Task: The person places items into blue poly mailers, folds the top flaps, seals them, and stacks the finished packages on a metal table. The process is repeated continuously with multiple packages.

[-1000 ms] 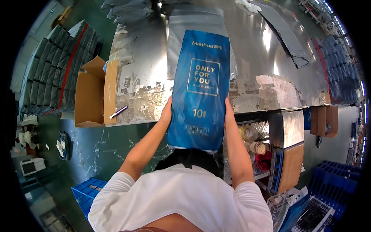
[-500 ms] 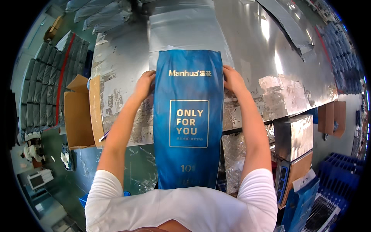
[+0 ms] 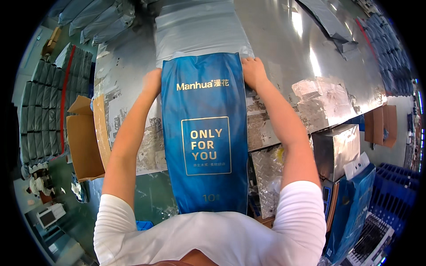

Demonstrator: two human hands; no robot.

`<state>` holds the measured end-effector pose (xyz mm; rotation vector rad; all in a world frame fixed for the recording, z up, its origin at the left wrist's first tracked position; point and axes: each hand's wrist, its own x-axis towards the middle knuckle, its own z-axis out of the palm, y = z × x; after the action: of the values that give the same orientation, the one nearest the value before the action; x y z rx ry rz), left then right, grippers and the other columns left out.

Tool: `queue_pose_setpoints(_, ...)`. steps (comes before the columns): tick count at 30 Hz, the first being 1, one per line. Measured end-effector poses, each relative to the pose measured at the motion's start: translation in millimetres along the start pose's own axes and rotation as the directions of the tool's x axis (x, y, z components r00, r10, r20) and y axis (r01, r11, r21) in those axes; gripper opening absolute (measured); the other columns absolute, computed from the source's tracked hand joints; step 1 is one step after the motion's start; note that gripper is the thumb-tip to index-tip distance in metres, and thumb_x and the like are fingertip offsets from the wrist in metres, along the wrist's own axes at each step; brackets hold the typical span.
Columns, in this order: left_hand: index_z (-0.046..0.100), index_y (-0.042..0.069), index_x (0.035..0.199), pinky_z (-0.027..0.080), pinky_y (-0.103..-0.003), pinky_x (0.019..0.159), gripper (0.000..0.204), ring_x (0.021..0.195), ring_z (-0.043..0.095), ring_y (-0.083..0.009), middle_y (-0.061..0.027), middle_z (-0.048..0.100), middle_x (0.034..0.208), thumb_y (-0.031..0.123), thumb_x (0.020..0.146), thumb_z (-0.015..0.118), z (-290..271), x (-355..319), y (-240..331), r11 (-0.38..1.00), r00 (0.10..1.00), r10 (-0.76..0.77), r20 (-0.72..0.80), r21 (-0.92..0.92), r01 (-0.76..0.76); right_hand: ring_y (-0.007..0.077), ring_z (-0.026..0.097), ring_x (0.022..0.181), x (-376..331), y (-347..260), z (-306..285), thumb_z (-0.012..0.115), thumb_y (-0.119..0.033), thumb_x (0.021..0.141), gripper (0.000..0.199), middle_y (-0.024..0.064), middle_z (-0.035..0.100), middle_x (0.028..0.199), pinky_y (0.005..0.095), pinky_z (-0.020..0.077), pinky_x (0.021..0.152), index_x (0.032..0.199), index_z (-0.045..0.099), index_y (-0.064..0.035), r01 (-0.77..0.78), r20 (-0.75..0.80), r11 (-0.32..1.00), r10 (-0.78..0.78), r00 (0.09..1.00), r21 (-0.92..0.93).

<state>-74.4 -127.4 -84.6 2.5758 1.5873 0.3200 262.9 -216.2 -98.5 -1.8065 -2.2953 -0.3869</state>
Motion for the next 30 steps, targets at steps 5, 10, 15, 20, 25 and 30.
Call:
queue_pose_setpoints(5,0.061,0.008,0.079,0.047,-0.040,0.064,0.012,0.077,0.058,-0.0334,-0.0156,0.061,0.087,0.009,0.077,0.049,8,3,-7,0.997,0.998,0.010,-0.066,0.078,-0.005,0.0270,0.055,0.087,25,-18,-3,0.048,-0.021,0.074,0.019,0.0128,0.058,0.089,0.0382,0.0409,0.065,0.082,0.060,-0.0085,-0.189,-0.112,0.978,0.180,0.977,-0.084)
queue_pose_setpoints(10,0.061,0.003,0.090,0.045,-0.040,0.065,0.019,0.075,0.058,-0.0350,-0.0169,0.061,0.080,0.013,0.076,0.052,-24,16,20,0.904,0.949,-0.316,-0.028,-0.313,0.291,0.0330,0.057,0.082,37,2,2,0.045,-0.023,0.079,0.024,0.0174,0.060,0.084,0.0429,0.0425,0.067,0.082,0.060,-0.0044,-0.486,0.214,0.851,0.447,0.869,0.197)
queue_pose_setpoints(15,0.057,0.003,0.087,0.046,-0.038,0.064,0.013,0.076,0.058,-0.0325,-0.0154,0.060,0.087,0.007,0.074,0.057,-8,-52,13,0.908,0.867,-0.068,-0.493,-0.391,-0.151,0.0388,0.054,0.085,-11,-33,-28,0.043,-0.026,0.082,0.029,0.0211,0.058,0.091,0.0432,0.0435,0.071,0.089,0.058,-0.0019,-0.518,0.159,0.702,0.512,0.844,0.488)
queue_pose_setpoints(20,0.054,0.004,0.084,0.047,-0.040,0.068,0.011,0.081,0.058,-0.0341,-0.0168,0.061,0.087,0.009,0.078,0.047,15,-65,22,0.925,0.962,-0.254,-0.103,-0.318,0.210,0.0386,0.055,0.085,-51,-55,11,0.043,-0.022,0.082,0.026,0.0210,0.058,0.092,0.0439,0.0439,0.070,0.094,0.056,-0.0023,-0.456,-0.066,0.771,0.536,0.842,0.444)
queue_pose_setpoints(25,0.060,0.005,0.082,0.046,-0.044,0.070,0.023,0.082,0.059,-0.0361,-0.0199,0.061,0.087,0.018,0.080,0.040,2,-74,26,0.922,0.928,-0.303,0.217,-0.180,0.343,0.0390,0.055,0.086,-63,-57,-13,0.050,-0.022,0.078,0.028,0.0221,0.059,0.092,0.0437,0.0444,0.070,0.095,0.057,-0.0017,-0.623,0.369,0.679,0.505,0.780,0.387)
queue_pose_setpoints(30,0.063,0.006,0.081,0.047,-0.045,0.063,0.022,0.073,0.059,-0.0376,-0.0209,0.060,0.077,0.024,0.070,0.058,-23,-196,34,0.957,0.851,-0.088,0.518,-0.193,0.216,0.0374,0.057,0.086,-186,-83,-39,0.059,-0.018,0.069,0.023,0.0233,0.059,0.090,0.0431,0.0467,0.072,0.084,0.061,-0.0004,-0.539,0.717,0.825,0.269,0.643,0.173)
